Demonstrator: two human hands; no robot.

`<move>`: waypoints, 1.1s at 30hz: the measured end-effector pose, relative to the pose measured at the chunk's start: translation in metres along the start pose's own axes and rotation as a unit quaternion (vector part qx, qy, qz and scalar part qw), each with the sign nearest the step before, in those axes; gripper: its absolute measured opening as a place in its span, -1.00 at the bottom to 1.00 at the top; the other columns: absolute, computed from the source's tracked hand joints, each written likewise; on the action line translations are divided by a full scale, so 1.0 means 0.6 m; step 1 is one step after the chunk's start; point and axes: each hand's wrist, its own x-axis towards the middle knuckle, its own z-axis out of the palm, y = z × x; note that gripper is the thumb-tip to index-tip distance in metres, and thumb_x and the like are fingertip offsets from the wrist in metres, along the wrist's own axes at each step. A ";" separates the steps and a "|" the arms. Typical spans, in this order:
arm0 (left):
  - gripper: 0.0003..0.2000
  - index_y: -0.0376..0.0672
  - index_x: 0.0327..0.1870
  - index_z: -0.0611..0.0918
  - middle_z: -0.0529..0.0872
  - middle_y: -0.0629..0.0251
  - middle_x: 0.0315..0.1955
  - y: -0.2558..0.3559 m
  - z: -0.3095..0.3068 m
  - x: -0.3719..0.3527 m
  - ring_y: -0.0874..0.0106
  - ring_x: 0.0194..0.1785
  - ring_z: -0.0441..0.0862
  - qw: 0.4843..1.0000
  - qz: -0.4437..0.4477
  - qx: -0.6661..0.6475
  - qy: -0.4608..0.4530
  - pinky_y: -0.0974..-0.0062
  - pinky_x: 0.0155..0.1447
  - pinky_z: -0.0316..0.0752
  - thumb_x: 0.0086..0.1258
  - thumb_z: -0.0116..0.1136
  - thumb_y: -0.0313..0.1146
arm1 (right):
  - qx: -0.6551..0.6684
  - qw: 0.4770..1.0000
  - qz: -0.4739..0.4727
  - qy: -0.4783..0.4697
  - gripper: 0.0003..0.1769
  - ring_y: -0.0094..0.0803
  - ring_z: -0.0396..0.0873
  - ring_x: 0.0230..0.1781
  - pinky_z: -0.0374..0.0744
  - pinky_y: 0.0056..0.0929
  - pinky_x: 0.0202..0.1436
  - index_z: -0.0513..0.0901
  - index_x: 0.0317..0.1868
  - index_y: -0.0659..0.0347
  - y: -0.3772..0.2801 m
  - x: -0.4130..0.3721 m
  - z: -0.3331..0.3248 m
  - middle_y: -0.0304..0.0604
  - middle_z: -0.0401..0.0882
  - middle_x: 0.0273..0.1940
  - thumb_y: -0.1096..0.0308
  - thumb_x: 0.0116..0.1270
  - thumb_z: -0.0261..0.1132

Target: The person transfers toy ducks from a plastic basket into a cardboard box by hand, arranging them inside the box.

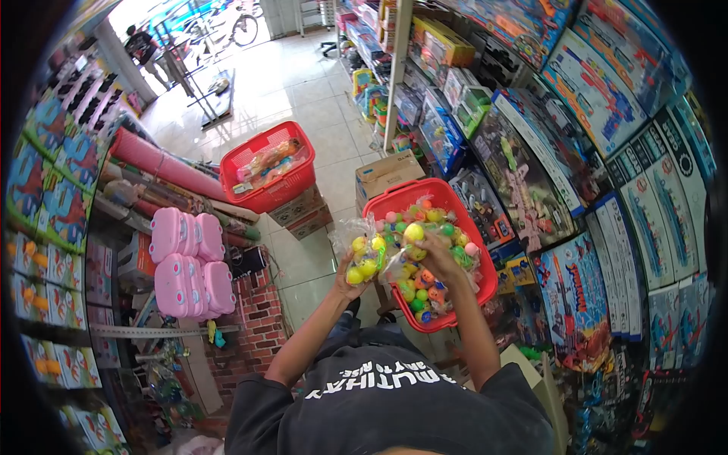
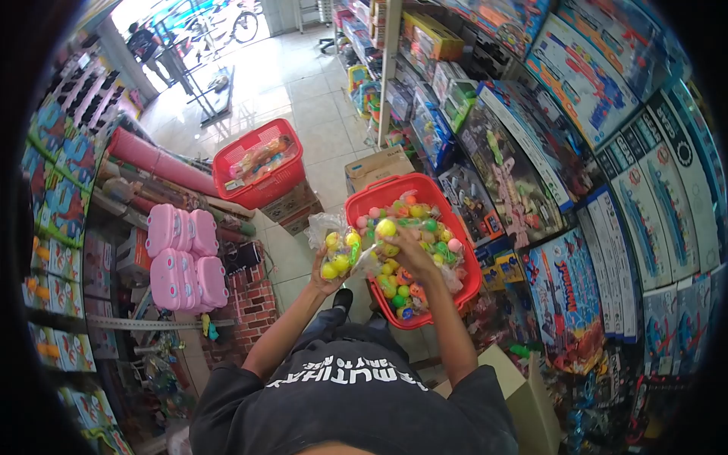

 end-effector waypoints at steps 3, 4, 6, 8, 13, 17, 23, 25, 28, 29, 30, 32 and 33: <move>-0.47 -0.04 0.18 0.36 0.54 0.19 0.01 0.005 0.014 -0.030 0.29 0.01 0.58 0.994 0.062 0.042 0.082 0.37 -0.14 0.63 0.25 0.11 -0.01 | -0.098 0.995 -0.027 -0.013 -0.29 -0.47 0.41 -0.03 0.48 -0.48 -0.02 0.22 0.23 0.20 0.029 0.023 0.060 -0.20 0.35 -0.01 0.41 0.07 0.34; -0.47 -0.04 0.18 0.36 0.54 0.19 0.01 0.009 0.017 -0.042 0.29 0.01 0.58 0.994 0.068 0.040 0.081 0.37 -0.14 0.63 0.25 0.11 -0.01 | -0.143 0.989 -0.043 -0.012 -0.18 -0.47 0.38 -0.01 0.46 -0.50 0.01 0.18 0.24 0.21 0.041 0.024 0.077 -0.19 0.33 0.01 0.42 -0.02 0.41; -0.50 -0.03 0.15 0.39 0.56 0.21 -0.03 0.025 0.020 -0.066 0.31 -0.10 0.62 0.995 0.061 0.019 0.072 0.42 -0.26 0.64 0.24 0.12 -0.02 | -0.203 0.975 -0.083 -0.027 -0.17 -0.45 0.37 0.01 0.44 -0.49 0.04 0.15 0.23 0.20 0.066 0.029 0.110 -0.18 0.32 0.02 0.44 -0.03 0.42; -0.50 -0.03 0.15 0.39 0.57 0.22 -0.05 0.039 0.014 -0.090 0.32 -0.13 0.63 0.995 0.076 0.018 0.060 0.41 -0.26 0.63 0.23 0.13 -0.03 | -0.297 0.948 -0.105 -0.043 -0.16 -0.39 0.35 0.07 0.37 -0.43 0.14 0.11 0.21 0.21 0.082 0.034 0.140 -0.14 0.30 0.04 0.45 -0.06 0.41; -0.50 -0.01 0.13 0.40 0.58 0.25 -0.09 0.079 0.013 -0.174 0.34 -0.20 0.63 0.991 0.105 0.043 0.074 0.43 -0.29 0.61 0.22 0.15 -0.02 | -0.329 0.932 -0.149 -0.033 -0.23 -0.45 0.36 0.04 0.38 -0.47 0.11 0.17 0.18 0.20 0.151 0.043 0.209 -0.18 0.32 -0.01 0.44 -0.04 0.38; -0.51 0.00 0.12 0.40 0.57 0.26 -0.07 0.114 -0.010 -0.254 0.37 -0.17 0.62 0.988 0.101 0.069 0.091 0.47 -0.33 0.59 0.23 0.13 0.00 | -0.428 0.885 -0.183 0.007 -0.36 -0.38 0.46 -0.04 0.42 -0.44 0.06 0.27 0.11 0.23 0.200 0.027 0.282 -0.09 0.44 -0.09 0.41 0.00 0.34; -0.48 -0.04 0.17 0.36 0.55 0.24 -0.04 0.131 -0.015 -0.342 0.36 -0.12 0.60 0.991 0.093 0.058 0.073 0.46 -0.24 0.62 0.25 0.12 0.00 | -0.502 0.836 -0.222 0.008 -0.43 -0.09 0.54 -0.08 0.47 -0.29 -0.03 0.29 0.10 0.21 0.270 -0.011 0.337 0.08 0.50 -0.13 0.36 0.08 0.29; -0.47 -0.05 0.18 0.34 0.54 0.23 -0.03 0.124 -0.003 -0.365 0.36 -0.12 0.60 0.988 0.103 0.058 0.098 0.47 -0.21 0.63 0.25 0.12 -0.01 | -0.493 0.837 -0.239 -0.006 -0.53 -0.09 0.52 -0.07 0.45 -0.32 -0.01 0.33 0.07 0.27 0.284 -0.027 0.345 0.07 0.48 -0.10 0.33 0.17 0.24; -0.46 -0.07 0.18 0.33 0.51 0.19 0.01 0.104 0.008 -0.393 0.30 -0.03 0.57 0.990 0.107 0.044 0.084 0.40 -0.11 0.62 0.25 0.13 -0.02 | -0.462 0.860 -0.215 -0.028 -0.61 -0.23 0.49 -0.07 0.41 -0.36 0.03 0.41 0.02 0.32 0.300 -0.057 0.350 0.03 0.49 -0.12 0.28 0.25 0.18; -0.46 -0.07 0.19 0.33 0.49 0.18 0.04 0.096 0.003 -0.400 0.27 0.02 0.54 0.992 0.106 0.035 0.052 0.35 -0.06 0.60 0.25 0.12 -0.02 | -0.462 0.859 -0.219 -0.033 -0.61 -0.23 0.49 -0.07 0.41 -0.36 0.03 0.41 0.02 0.32 0.303 -0.064 0.353 0.03 0.49 -0.12 0.28 0.25 0.18; -0.46 -0.07 0.19 0.33 0.46 0.17 0.08 0.088 0.002 -0.407 0.24 0.07 0.51 0.994 0.104 0.025 0.020 0.30 0.00 0.57 0.25 0.12 -0.02 | -0.463 0.849 -0.253 -0.029 -0.62 -0.22 0.48 -0.05 0.40 -0.36 0.05 0.44 0.00 0.34 0.307 -0.073 0.360 0.03 0.49 -0.10 0.25 0.28 0.16; -0.46 -0.05 0.19 0.33 0.44 0.16 0.10 0.072 -0.004 -0.422 0.22 0.10 0.48 0.994 0.109 0.023 0.007 0.25 0.03 0.55 0.25 0.11 -0.02 | -0.463 0.838 -0.287 -0.029 -0.62 -0.21 0.47 -0.03 0.38 -0.35 0.07 0.46 -0.02 0.36 0.314 -0.091 0.366 0.04 0.48 -0.08 0.22 0.31 0.13; -0.47 -0.04 0.20 0.33 0.43 0.16 0.12 0.058 0.004 -0.432 0.21 0.13 0.46 0.994 0.109 0.017 -0.004 0.21 0.06 0.53 0.25 0.10 -0.02 | -0.476 0.827 -0.299 -0.035 -0.61 -0.20 0.46 -0.02 0.37 -0.35 0.09 0.45 0.01 0.37 0.320 -0.100 0.365 0.04 0.48 -0.06 0.22 0.32 0.12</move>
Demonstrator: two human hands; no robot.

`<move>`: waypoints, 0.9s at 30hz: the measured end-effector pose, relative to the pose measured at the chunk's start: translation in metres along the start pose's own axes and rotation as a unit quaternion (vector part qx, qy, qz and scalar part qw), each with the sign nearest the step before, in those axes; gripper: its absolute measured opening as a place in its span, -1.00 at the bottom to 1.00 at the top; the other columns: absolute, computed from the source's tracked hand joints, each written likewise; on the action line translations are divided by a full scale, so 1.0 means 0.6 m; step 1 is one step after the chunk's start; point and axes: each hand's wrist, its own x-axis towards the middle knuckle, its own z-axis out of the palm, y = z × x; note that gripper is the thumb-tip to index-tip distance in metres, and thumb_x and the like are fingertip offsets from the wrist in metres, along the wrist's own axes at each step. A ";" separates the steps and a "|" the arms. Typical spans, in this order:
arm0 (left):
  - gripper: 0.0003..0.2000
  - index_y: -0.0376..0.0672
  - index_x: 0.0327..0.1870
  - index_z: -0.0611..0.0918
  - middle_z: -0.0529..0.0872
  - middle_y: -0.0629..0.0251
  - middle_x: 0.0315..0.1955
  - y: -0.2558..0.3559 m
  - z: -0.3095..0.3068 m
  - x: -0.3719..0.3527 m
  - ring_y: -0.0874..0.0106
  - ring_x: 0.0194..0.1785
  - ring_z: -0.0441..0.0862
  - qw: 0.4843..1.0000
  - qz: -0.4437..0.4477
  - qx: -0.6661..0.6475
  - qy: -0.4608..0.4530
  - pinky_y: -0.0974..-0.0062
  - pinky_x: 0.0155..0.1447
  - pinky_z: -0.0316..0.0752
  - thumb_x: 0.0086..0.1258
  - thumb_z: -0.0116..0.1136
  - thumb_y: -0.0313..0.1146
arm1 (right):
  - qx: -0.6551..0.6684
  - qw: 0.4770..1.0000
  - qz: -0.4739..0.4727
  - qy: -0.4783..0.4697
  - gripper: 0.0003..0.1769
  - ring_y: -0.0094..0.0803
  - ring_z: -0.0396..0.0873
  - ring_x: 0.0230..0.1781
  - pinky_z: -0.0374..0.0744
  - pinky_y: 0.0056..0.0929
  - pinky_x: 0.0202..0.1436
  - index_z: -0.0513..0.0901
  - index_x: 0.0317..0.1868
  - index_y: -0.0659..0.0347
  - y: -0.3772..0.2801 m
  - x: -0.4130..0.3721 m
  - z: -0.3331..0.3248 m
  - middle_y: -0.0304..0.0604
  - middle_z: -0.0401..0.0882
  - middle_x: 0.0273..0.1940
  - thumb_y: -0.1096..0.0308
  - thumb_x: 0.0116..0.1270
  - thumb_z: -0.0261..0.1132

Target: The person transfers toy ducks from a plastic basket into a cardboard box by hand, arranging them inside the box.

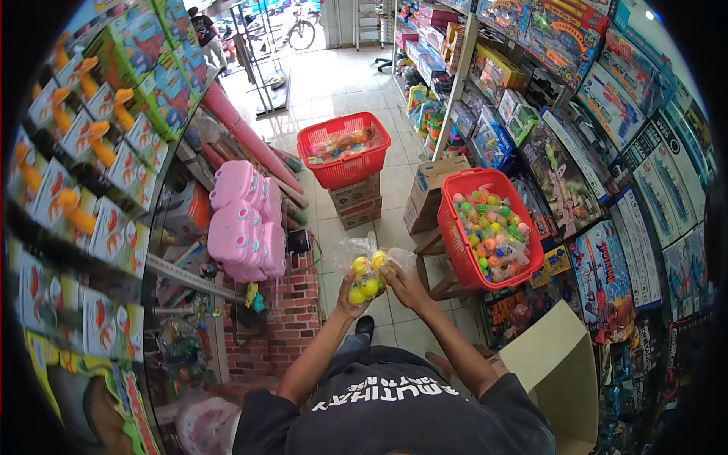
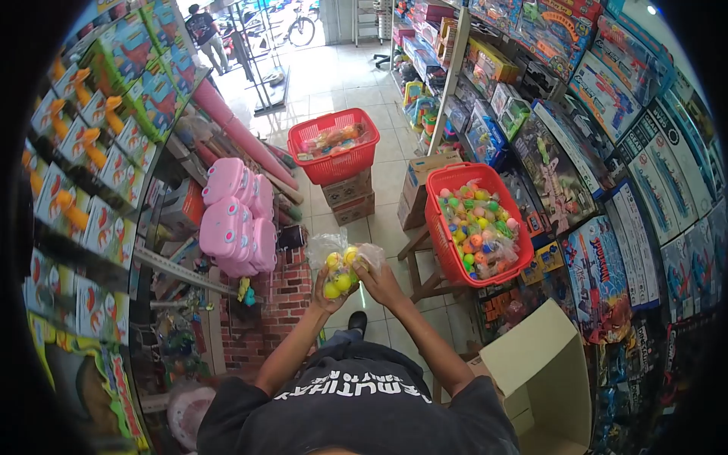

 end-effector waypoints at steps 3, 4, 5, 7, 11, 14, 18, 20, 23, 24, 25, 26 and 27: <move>-0.46 -0.01 0.21 0.33 0.41 0.17 0.14 -0.033 0.030 -0.046 0.22 0.13 0.44 0.993 0.069 0.076 0.062 0.18 0.09 0.49 0.25 0.08 0.00 | 0.041 0.998 0.024 -0.029 -0.60 -0.18 0.44 0.01 0.35 -0.34 0.11 0.45 0.03 0.38 -0.014 -0.040 0.009 0.04 0.48 -0.05 0.23 0.33 0.11; -0.46 -0.01 0.21 0.33 0.41 0.17 0.14 -0.043 0.031 -0.066 0.22 0.13 0.44 0.992 0.077 0.077 0.066 0.18 0.09 0.49 0.25 0.08 0.00 | 0.095 0.992 0.068 -0.046 -0.60 -0.16 0.44 0.01 0.36 -0.33 0.11 0.45 0.04 0.37 -0.022 -0.055 0.016 0.05 0.48 -0.05 0.24 0.32 0.11; -0.44 0.00 0.22 0.32 0.41 0.18 0.15 -0.053 0.030 -0.086 0.21 0.16 0.43 0.989 0.096 0.078 0.078 0.17 0.10 0.48 0.24 0.09 0.01 | 0.099 0.992 0.066 -0.051 -0.60 -0.16 0.44 0.01 0.36 -0.33 0.11 0.45 0.04 0.37 -0.027 -0.065 0.021 0.05 0.48 -0.05 0.24 0.32 0.11; -0.39 0.00 0.23 0.31 0.42 0.21 0.15 -0.075 0.030 -0.122 0.20 0.18 0.41 0.989 0.121 0.064 0.056 0.13 0.13 0.45 0.20 0.12 0.05 | -0.033 0.991 -0.089 -0.098 -0.58 -0.07 0.44 0.04 0.37 -0.33 0.15 0.45 0.05 0.34 -0.041 -0.083 0.020 0.09 0.46 0.03 0.18 0.32 0.12; -0.40 -0.02 0.23 0.28 0.47 0.18 0.08 -0.122 0.068 -0.203 0.24 0.07 0.50 0.972 0.193 0.050 0.121 0.20 0.05 0.51 0.22 0.10 0.02 | -0.066 0.978 -0.155 -0.126 -0.56 -0.07 0.49 -0.10 0.45 -0.35 0.01 0.45 -0.05 0.33 -0.051 -0.135 0.061 0.06 0.50 -0.09 0.15 0.22 0.24; -0.40 0.04 0.27 0.27 0.42 0.23 0.17 -0.140 0.044 -0.266 0.25 0.17 0.44 0.964 0.232 0.076 0.100 0.13 0.13 0.46 0.24 0.05 0.06 | 0.015 0.974 -0.102 -0.202 -0.58 -0.07 0.49 -0.10 0.45 -0.31 0.02 0.46 -0.06 0.31 -0.117 -0.151 0.067 0.05 0.50 -0.10 0.15 0.22 0.24; -0.45 -0.01 0.20 0.33 0.48 0.24 0.06 -0.159 0.106 -0.325 0.29 0.05 0.50 0.930 0.309 0.084 0.180 0.22 0.02 0.52 0.23 0.08 0.01 | -0.012 0.945 -0.131 -0.300 -0.58 -0.06 0.49 -0.08 0.44 -0.27 0.03 0.45 -0.02 0.28 -0.161 -0.158 0.094 0.05 0.50 -0.11 0.14 0.25 0.20; -0.49 -0.01 0.17 0.36 0.50 0.26 0.05 -0.161 0.123 -0.352 0.31 0.04 0.51 0.915 0.354 0.100 0.166 0.23 0.00 0.52 0.24 0.07 0.00 | -0.014 0.942 -0.167 -0.291 -0.62 -0.02 0.46 -0.10 0.45 -0.21 -0.04 0.48 -0.13 0.23 -0.185 -0.173 0.107 0.05 0.48 -0.17 0.06 0.30 0.09; -0.52 -0.03 0.14 0.38 0.54 0.28 -0.05 -0.171 0.155 -0.392 0.35 -0.09 0.55 0.908 0.369 0.114 0.159 0.30 -0.10 0.54 0.25 0.06 -0.03 | -0.018 0.938 -0.211 -0.274 -0.64 -0.02 0.45 -0.12 0.42 -0.21 0.00 0.45 -0.05 0.23 -0.214 -0.209 0.112 0.04 0.47 -0.17 0.13 0.30 0.10; -0.52 -0.04 0.13 0.38 0.55 0.28 -0.08 -0.177 0.163 -0.407 0.37 -0.14 0.56 0.907 0.372 0.132 0.149 0.33 -0.15 0.54 0.25 0.06 -0.03 | -0.041 0.932 -0.229 -0.277 -0.62 -0.04 0.43 -0.13 0.41 -0.24 0.05 0.43 0.04 0.22 -0.228 -0.223 0.109 0.04 0.46 -0.15 0.17 0.31 0.10; -0.52 -0.05 0.12 0.38 0.55 0.28 -0.12 -0.189 0.171 -0.423 0.39 -0.20 0.56 0.897 0.387 0.157 0.145 0.36 -0.21 0.52 0.24 0.07 -0.02 | -0.043 0.933 -0.228 -0.274 -0.62 -0.04 0.43 -0.13 0.41 -0.24 0.05 0.43 0.04 0.22 -0.240 -0.241 0.105 0.04 0.46 -0.15 0.17 0.31 0.10; -0.52 -0.05 0.12 0.38 0.55 0.28 -0.12 -0.203 0.176 -0.442 0.39 -0.20 0.56 0.899 0.383 0.158 0.145 0.36 -0.21 0.52 0.24 0.07 -0.02 | -0.045 0.932 -0.261 -0.248 -0.63 -0.03 0.42 -0.12 0.40 -0.22 0.05 0.44 0.02 0.23 -0.252 -0.262 0.098 0.05 0.47 -0.16 0.17 0.32 0.09; -0.52 -0.06 0.12 0.38 0.55 0.28 -0.12 -0.217 0.180 -0.463 0.40 -0.19 0.56 0.906 0.361 0.177 0.132 0.37 -0.21 0.52 0.24 0.06 -0.01 | -0.048 0.929 -0.293 -0.220 -0.64 -0.02 0.42 -0.12 0.39 -0.21 0.04 0.46 0.00 0.25 -0.268 -0.286 0.089 0.05 0.47 -0.17 0.17 0.33 0.08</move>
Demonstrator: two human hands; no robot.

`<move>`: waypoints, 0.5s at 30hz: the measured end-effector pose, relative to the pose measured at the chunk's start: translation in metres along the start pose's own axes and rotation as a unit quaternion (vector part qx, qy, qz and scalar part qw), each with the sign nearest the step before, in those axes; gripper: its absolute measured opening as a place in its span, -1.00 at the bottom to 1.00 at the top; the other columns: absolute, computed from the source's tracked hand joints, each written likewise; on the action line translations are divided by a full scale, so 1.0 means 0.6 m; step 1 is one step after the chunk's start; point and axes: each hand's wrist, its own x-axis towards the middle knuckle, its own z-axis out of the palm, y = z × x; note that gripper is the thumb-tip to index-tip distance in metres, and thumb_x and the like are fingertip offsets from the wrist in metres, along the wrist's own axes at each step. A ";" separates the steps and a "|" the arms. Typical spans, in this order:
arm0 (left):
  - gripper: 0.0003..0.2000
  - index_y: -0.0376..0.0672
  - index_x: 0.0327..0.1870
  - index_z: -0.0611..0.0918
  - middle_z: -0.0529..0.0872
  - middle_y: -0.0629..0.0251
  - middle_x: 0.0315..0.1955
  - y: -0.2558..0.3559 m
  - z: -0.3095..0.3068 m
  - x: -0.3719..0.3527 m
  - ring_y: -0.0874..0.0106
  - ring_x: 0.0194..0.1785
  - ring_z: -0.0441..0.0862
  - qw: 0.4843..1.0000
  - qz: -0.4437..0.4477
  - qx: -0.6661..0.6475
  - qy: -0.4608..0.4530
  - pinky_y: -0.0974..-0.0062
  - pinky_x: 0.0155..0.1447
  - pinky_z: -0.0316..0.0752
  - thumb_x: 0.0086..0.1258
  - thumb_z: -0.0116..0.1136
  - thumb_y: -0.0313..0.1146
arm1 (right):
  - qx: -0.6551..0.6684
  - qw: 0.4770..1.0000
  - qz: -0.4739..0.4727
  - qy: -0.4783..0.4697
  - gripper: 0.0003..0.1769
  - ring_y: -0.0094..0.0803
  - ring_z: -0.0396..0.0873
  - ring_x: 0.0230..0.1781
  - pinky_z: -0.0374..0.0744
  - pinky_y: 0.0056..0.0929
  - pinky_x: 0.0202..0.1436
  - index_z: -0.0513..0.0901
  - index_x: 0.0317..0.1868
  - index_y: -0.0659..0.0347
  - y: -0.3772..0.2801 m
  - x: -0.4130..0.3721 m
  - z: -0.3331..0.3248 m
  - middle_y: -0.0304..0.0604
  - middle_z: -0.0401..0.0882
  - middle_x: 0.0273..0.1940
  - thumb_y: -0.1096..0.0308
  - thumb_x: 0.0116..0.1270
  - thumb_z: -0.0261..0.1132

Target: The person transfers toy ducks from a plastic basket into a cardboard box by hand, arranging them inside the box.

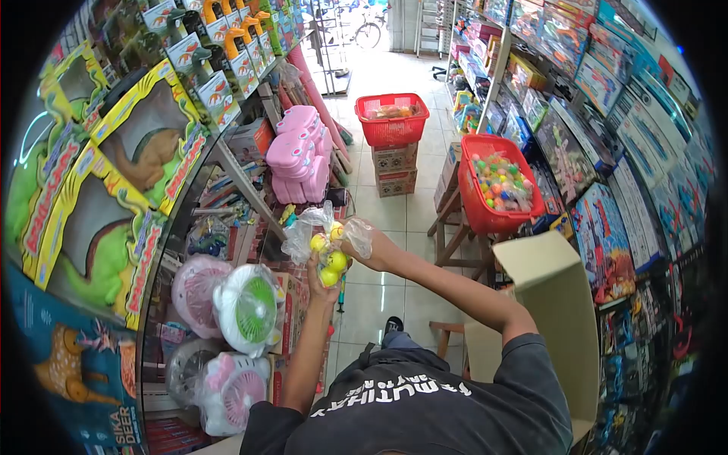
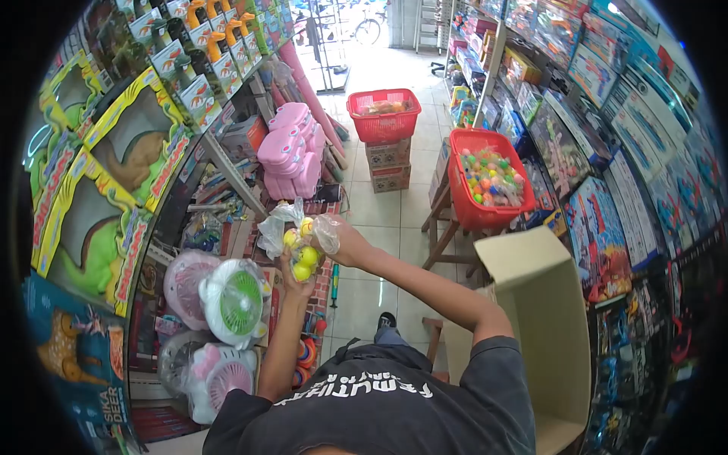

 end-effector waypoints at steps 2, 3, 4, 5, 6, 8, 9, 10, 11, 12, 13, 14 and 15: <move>-0.51 -0.06 0.12 0.38 0.55 0.28 -0.12 0.006 0.014 -0.050 0.40 -0.19 0.55 0.999 -0.023 0.013 -0.027 0.37 -0.20 0.52 0.24 0.06 0.01 | -0.015 0.999 0.032 0.004 -0.65 -0.04 0.42 -0.12 0.40 -0.20 0.00 0.48 -0.08 0.24 -0.066 -0.030 -0.014 0.02 0.48 -0.19 0.13 0.31 0.09; -0.50 -0.06 0.12 0.38 0.55 0.28 -0.11 0.004 0.035 -0.081 0.40 -0.18 0.55 1.000 -0.020 0.019 0.005 0.38 -0.21 0.52 0.23 0.06 0.02 | -0.027 0.998 0.059 0.002 -0.64 -0.07 0.43 -0.12 0.42 -0.19 -0.04 0.50 -0.15 0.23 -0.093 -0.049 -0.017 -0.01 0.50 -0.22 0.08 0.29 0.11; -0.49 -0.06 0.12 0.38 0.55 0.28 -0.11 0.000 0.048 -0.113 0.41 -0.18 0.55 0.999 -0.017 0.026 0.040 0.39 -0.21 0.51 0.23 0.06 0.03 | -0.028 0.997 0.065 0.003 -0.64 -0.07 0.43 -0.12 0.42 -0.19 -0.04 0.50 -0.15 0.23 -0.107 -0.072 -0.008 -0.01 0.50 -0.22 0.08 0.29 0.11; -0.49 -0.06 0.12 0.38 0.55 0.28 -0.11 -0.005 0.051 -0.141 0.41 -0.18 0.55 0.999 -0.023 0.026 0.041 0.39 -0.21 0.51 0.23 0.06 0.03 | -0.043 0.996 0.079 0.019 -0.64 -0.07 0.43 -0.12 0.42 -0.19 -0.05 0.50 -0.15 0.24 -0.119 -0.095 0.005 -0.01 0.50 -0.22 0.08 0.30 0.11; -0.49 -0.06 0.12 0.38 0.54 0.28 -0.10 -0.009 0.055 -0.167 0.41 -0.16 0.55 0.999 -0.034 0.019 0.038 0.38 -0.20 0.52 0.23 0.06 0.04 | -0.058 0.993 0.092 0.037 -0.63 -0.07 0.42 -0.12 0.41 -0.19 -0.05 0.50 -0.15 0.24 -0.141 -0.110 0.008 0.00 0.50 -0.22 0.08 0.30 0.11; -0.47 -0.05 0.14 0.37 0.53 0.27 -0.06 -0.019 0.029 -0.208 0.39 -0.11 0.54 0.998 -0.058 0.003 -0.019 0.36 -0.18 0.54 0.23 0.05 0.06 | -0.029 0.991 0.133 0.008 -0.62 -0.06 0.43 -0.14 0.42 -0.19 -0.06 0.50 -0.14 0.25 -0.185 -0.146 0.002 0.01 0.50 -0.22 0.07 0.30 0.10; -0.47 -0.05 0.14 0.37 0.53 0.27 -0.06 -0.022 0.033 -0.232 0.39 -0.11 0.54 0.998 -0.064 0.002 -0.021 0.36 -0.18 0.54 0.23 0.05 0.06 | -0.003 0.985 0.169 -0.023 -0.60 -0.06 0.43 -0.16 0.42 -0.19 -0.07 0.49 -0.13 0.26 -0.211 -0.160 -0.011 0.02 0.49 -0.22 0.05 0.30 0.10; -0.46 -0.05 0.14 0.37 0.52 0.27 -0.05 -0.030 0.040 -0.252 0.38 -0.09 0.54 0.996 -0.088 -0.009 0.000 0.34 -0.16 0.55 0.23 0.05 0.07 | -0.007 0.985 0.174 -0.021 -0.60 -0.06 0.43 -0.16 0.42 -0.19 -0.07 0.49 -0.13 0.26 -0.234 -0.176 -0.019 0.02 0.49 -0.22 0.05 0.30 0.10; -0.46 -0.05 0.15 0.36 0.52 0.27 -0.04 -0.035 0.047 -0.270 0.36 -0.07 0.54 0.993 -0.112 -0.020 0.020 0.32 -0.13 0.55 0.23 0.05 0.07 | -0.009 0.983 0.180 -0.012 -0.58 -0.05 0.45 -0.18 0.43 -0.20 -0.07 0.48 -0.09 0.26 -0.256 -0.194 -0.025 0.04 0.50 -0.21 0.05 0.29 0.11; -0.44 -0.06 0.15 0.35 0.51 0.25 -0.03 -0.040 0.049 -0.283 0.34 -0.03 0.54 0.992 -0.121 -0.035 -0.013 0.30 -0.10 0.56 0.22 0.06 0.08 | -0.012 0.982 0.186 -0.002 -0.56 -0.04 0.47 -0.19 0.44 -0.21 -0.08 0.48 -0.06 0.27 -0.275 -0.208 -0.033 0.05 0.51 -0.21 0.05 0.29 0.12; -0.44 -0.06 0.15 0.35 0.51 0.25 -0.03 -0.046 0.052 -0.293 0.34 -0.03 0.54 0.991 -0.128 -0.034 -0.021 0.30 -0.10 0.56 0.22 0.06 0.08 | -0.018 0.982 0.189 0.006 -0.56 -0.04 0.47 -0.19 0.44 -0.21 -0.08 0.48 -0.06 0.27 -0.291 -0.219 -0.046 0.05 0.51 -0.21 0.05 0.29 0.12; -0.45 -0.06 0.15 0.36 0.51 0.25 -0.03 -0.052 0.052 -0.304 0.34 -0.02 0.54 0.987 -0.142 -0.047 -0.053 0.29 -0.09 0.56 0.22 0.06 0.08 | 0.040 0.974 0.221 0.018 -0.56 -0.17 0.49 -0.19 0.45 -0.29 -0.08 0.46 0.01 0.28 -0.309 -0.233 -0.058 0.02 0.51 -0.21 0.09 0.31 0.13; -0.45 -0.06 0.14 0.36 0.51 0.25 -0.03 -0.056 0.061 -0.320 0.33 -0.02 0.53 0.982 -0.155 -0.062 -0.083 0.29 -0.09 0.56 0.22 0.07 0.08 | 0.100 0.962 0.251 0.029 -0.55 -0.29 0.50 -0.19 0.45 -0.36 -0.07 0.43 0.07 0.30 -0.326 -0.248 -0.066 -0.02 0.51 -0.21 0.13 0.32 0.14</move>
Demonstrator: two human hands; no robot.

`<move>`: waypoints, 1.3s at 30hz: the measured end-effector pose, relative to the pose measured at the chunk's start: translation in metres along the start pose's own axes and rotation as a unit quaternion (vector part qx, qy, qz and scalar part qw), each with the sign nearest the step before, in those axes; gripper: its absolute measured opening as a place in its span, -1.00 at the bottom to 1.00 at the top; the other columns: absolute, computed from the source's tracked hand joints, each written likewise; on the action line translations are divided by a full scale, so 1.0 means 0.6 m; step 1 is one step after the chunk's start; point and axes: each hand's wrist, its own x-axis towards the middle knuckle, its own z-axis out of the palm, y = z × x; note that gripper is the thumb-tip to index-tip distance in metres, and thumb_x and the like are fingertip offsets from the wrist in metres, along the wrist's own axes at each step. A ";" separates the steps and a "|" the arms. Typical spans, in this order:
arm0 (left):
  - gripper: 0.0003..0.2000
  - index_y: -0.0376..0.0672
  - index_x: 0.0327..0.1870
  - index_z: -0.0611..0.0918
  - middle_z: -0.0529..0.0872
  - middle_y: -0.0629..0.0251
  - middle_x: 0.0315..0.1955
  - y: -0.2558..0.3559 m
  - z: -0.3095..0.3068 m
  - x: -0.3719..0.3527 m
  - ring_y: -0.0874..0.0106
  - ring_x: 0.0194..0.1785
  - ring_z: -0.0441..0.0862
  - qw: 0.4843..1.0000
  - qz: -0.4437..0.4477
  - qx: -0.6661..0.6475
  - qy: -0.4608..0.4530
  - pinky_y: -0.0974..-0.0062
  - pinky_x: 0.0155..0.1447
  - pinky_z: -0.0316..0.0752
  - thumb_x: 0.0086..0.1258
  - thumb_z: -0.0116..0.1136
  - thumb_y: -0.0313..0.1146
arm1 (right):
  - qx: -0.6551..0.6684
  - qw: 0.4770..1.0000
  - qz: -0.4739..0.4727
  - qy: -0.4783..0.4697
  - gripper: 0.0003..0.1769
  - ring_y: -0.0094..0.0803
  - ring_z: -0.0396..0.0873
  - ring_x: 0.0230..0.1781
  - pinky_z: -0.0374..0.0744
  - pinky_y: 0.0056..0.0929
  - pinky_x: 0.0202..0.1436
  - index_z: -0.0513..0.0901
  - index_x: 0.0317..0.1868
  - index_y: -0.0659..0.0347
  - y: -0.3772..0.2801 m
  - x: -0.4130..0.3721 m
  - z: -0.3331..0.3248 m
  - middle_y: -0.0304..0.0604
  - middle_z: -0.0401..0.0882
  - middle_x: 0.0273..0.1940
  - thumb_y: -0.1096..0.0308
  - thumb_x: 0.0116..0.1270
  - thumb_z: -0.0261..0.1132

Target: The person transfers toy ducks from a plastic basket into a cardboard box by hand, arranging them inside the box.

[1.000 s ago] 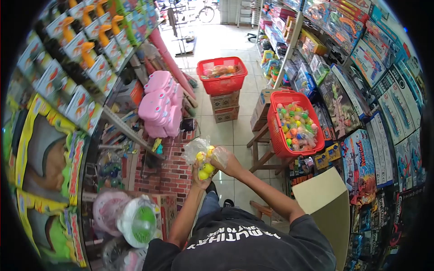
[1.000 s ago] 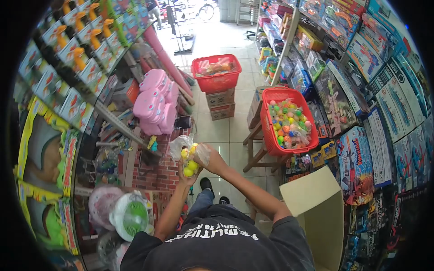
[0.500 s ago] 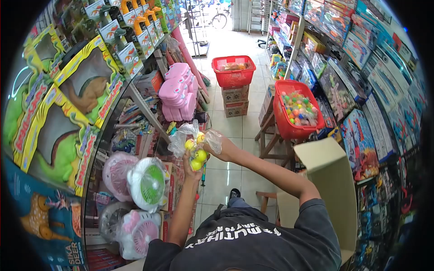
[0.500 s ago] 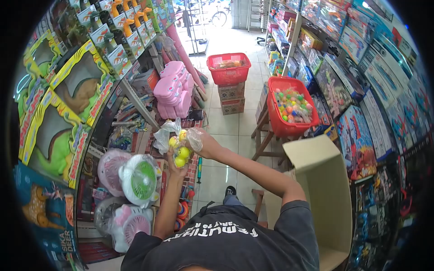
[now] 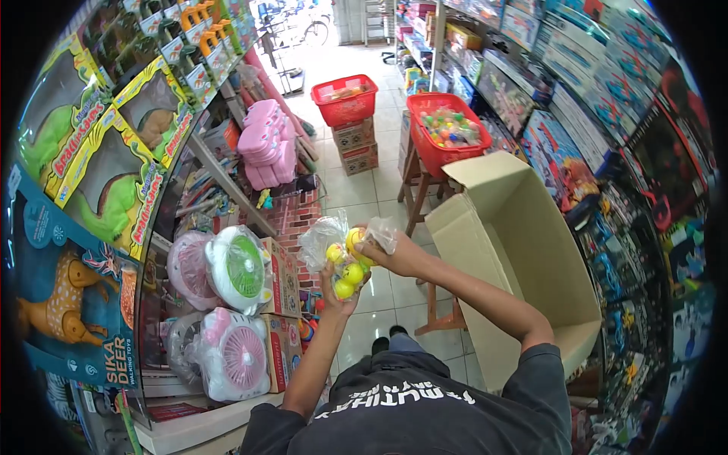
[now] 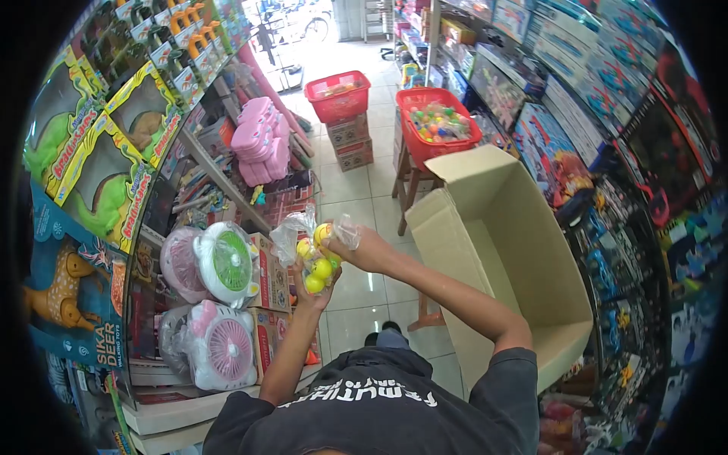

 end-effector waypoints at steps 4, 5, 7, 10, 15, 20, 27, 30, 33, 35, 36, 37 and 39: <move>-0.46 -0.06 0.13 0.38 0.51 0.25 -0.02 -0.045 0.044 -0.042 0.33 -0.04 0.54 0.999 -0.023 -0.006 0.040 0.30 -0.13 0.55 0.22 0.07 0.07 | 0.029 0.999 0.037 0.020 -0.58 -0.60 0.40 -0.45 0.42 -0.55 -0.37 0.45 0.09 0.29 -0.032 -0.079 -0.035 -0.24 0.45 -0.43 0.17 0.35 0.13; -0.47 -0.06 0.12 0.38 0.51 0.25 -0.02 -0.057 0.052 -0.051 0.33 -0.04 0.54 0.999 -0.036 -0.021 0.018 0.30 -0.14 0.55 0.23 0.07 0.07 | 0.030 0.999 0.035 0.024 -0.58 -0.66 0.32 -0.53 0.36 -0.59 -0.46 0.45 0.09 0.30 -0.030 -0.099 -0.040 -0.30 0.39 -0.50 0.17 0.37 0.10; -0.48 -0.06 0.12 0.39 0.51 0.24 -0.02 -0.080 0.080 -0.072 0.32 -0.05 0.54 0.998 -0.051 -0.036 -0.004 0.30 -0.15 0.54 0.23 0.06 0.07 | 0.028 0.998 0.047 0.026 -0.59 -0.65 0.33 -0.52 0.37 -0.59 -0.45 0.46 0.07 0.30 -0.055 -0.143 -0.058 -0.29 0.42 -0.47 0.16 0.38 0.09; -0.51 -0.03 0.09 0.41 0.54 0.32 -0.04 -0.124 0.114 -0.110 0.36 -0.05 0.53 0.998 -0.064 0.003 0.019 0.33 -0.17 0.50 0.22 0.08 0.05 | 0.019 0.997 0.073 0.035 -0.59 -0.53 0.43 -0.38 0.44 -0.52 -0.31 0.49 0.04 0.31 -0.062 -0.215 -0.084 -0.19 0.48 -0.36 0.15 0.38 0.08; -0.49 -0.03 0.11 0.41 0.52 0.27 0.01 -0.224 0.137 -0.185 0.29 0.05 0.52 0.996 -0.075 -0.035 -0.016 0.17 -0.04 0.56 0.22 0.09 0.05 | 0.064 0.985 0.116 0.108 -0.59 -0.56 0.49 -0.41 0.45 -0.58 -0.45 0.52 0.04 0.29 -0.085 -0.359 -0.131 -0.19 0.50 -0.32 0.14 0.37 0.10; -0.48 -0.04 0.12 0.41 0.52 0.25 0.02 -0.328 0.163 -0.271 0.27 0.06 0.52 0.994 -0.090 -0.057 -0.008 0.13 -0.02 0.57 0.21 0.10 0.05 | 0.033 0.980 0.119 0.157 -0.60 -0.62 0.43 -0.49 0.43 -0.60 -0.45 0.52 0.04 0.29 -0.086 -0.502 -0.171 -0.27 0.47 -0.46 0.18 0.33 0.16; -0.42 -0.05 0.15 0.38 0.52 0.24 0.00 -0.413 0.207 -0.341 0.28 0.00 0.55 0.994 -0.101 -0.035 -0.001 0.18 -0.05 0.58 0.19 0.12 0.10 | 0.060 0.952 0.123 0.274 -0.75 -0.67 0.39 -0.53 0.39 -0.62 -0.50 0.47 -0.15 0.24 -0.052 -0.644 -0.200 -0.34 0.41 -0.50 0.27 0.28 0.23; -0.40 -0.07 0.15 0.37 0.52 0.23 -0.02 -0.425 0.210 -0.340 0.27 -0.02 0.55 0.992 -0.123 -0.022 0.014 0.20 -0.05 0.57 0.18 0.11 0.11 | 0.072 0.948 0.127 0.285 -0.81 -0.74 0.38 -0.51 0.40 -0.71 -0.50 0.39 -0.24 0.19 -0.042 -0.674 -0.218 -0.37 0.40 -0.46 0.34 0.27 0.24; -0.38 -0.09 0.16 0.36 0.51 0.21 -0.01 -0.435 0.209 -0.326 0.27 -0.01 0.54 0.992 -0.124 -0.015 -0.008 0.20 -0.07 0.57 0.18 0.11 0.12 | 0.078 0.940 0.117 0.312 -0.82 -0.73 0.38 -0.52 0.39 -0.69 -0.52 0.39 -0.24 0.19 -0.028 -0.691 -0.230 -0.37 0.39 -0.46 0.33 0.28 0.23; -0.38 -0.09 0.16 0.36 0.51 0.21 0.00 -0.443 0.213 -0.314 0.27 -0.02 0.54 0.993 -0.118 -0.019 -0.006 0.21 -0.07 0.57 0.17 0.12 0.12 | 0.055 0.935 0.126 0.328 -0.80 -0.62 0.43 -0.51 0.42 -0.60 -0.51 0.41 -0.27 0.23 -0.029 -0.693 -0.238 -0.32 0.39 -0.51 0.30 0.28 0.22; -0.37 -0.09 0.17 0.35 0.50 0.21 0.01 -0.445 0.223 -0.305 0.27 -0.02 0.55 0.993 -0.112 -0.022 -0.007 0.21 -0.08 0.57 0.17 0.12 0.12 | 0.055 0.934 0.127 0.328 -0.80 -0.62 0.43 -0.51 0.42 -0.60 -0.51 0.41 -0.27 0.23 -0.024 -0.694 -0.243 -0.32 0.39 -0.51 0.30 0.28 0.22; -0.37 -0.09 0.17 0.35 0.50 0.21 0.01 -0.444 0.233 -0.295 0.27 -0.02 0.55 0.993 -0.113 -0.022 -0.009 0.21 -0.08 0.57 0.17 0.12 0.12 | 0.009 0.937 0.139 0.320 -0.79 -0.55 0.46 -0.50 0.44 -0.55 -0.49 0.41 -0.28 0.24 -0.018 -0.694 -0.250 -0.26 0.42 -0.50 0.29 0.28 0.22; -0.44 -0.12 0.13 0.37 0.54 0.17 -0.04 -0.447 0.252 -0.280 0.30 -0.04 0.57 0.994 -0.108 -0.031 -0.015 0.30 -0.01 0.57 0.21 0.12 0.04 | -0.042 0.937 0.153 0.310 -0.78 -0.47 0.50 -0.49 0.46 -0.50 -0.46 0.41 -0.28 0.25 -0.001 -0.690 -0.261 -0.21 0.44 -0.48 0.29 0.28 0.21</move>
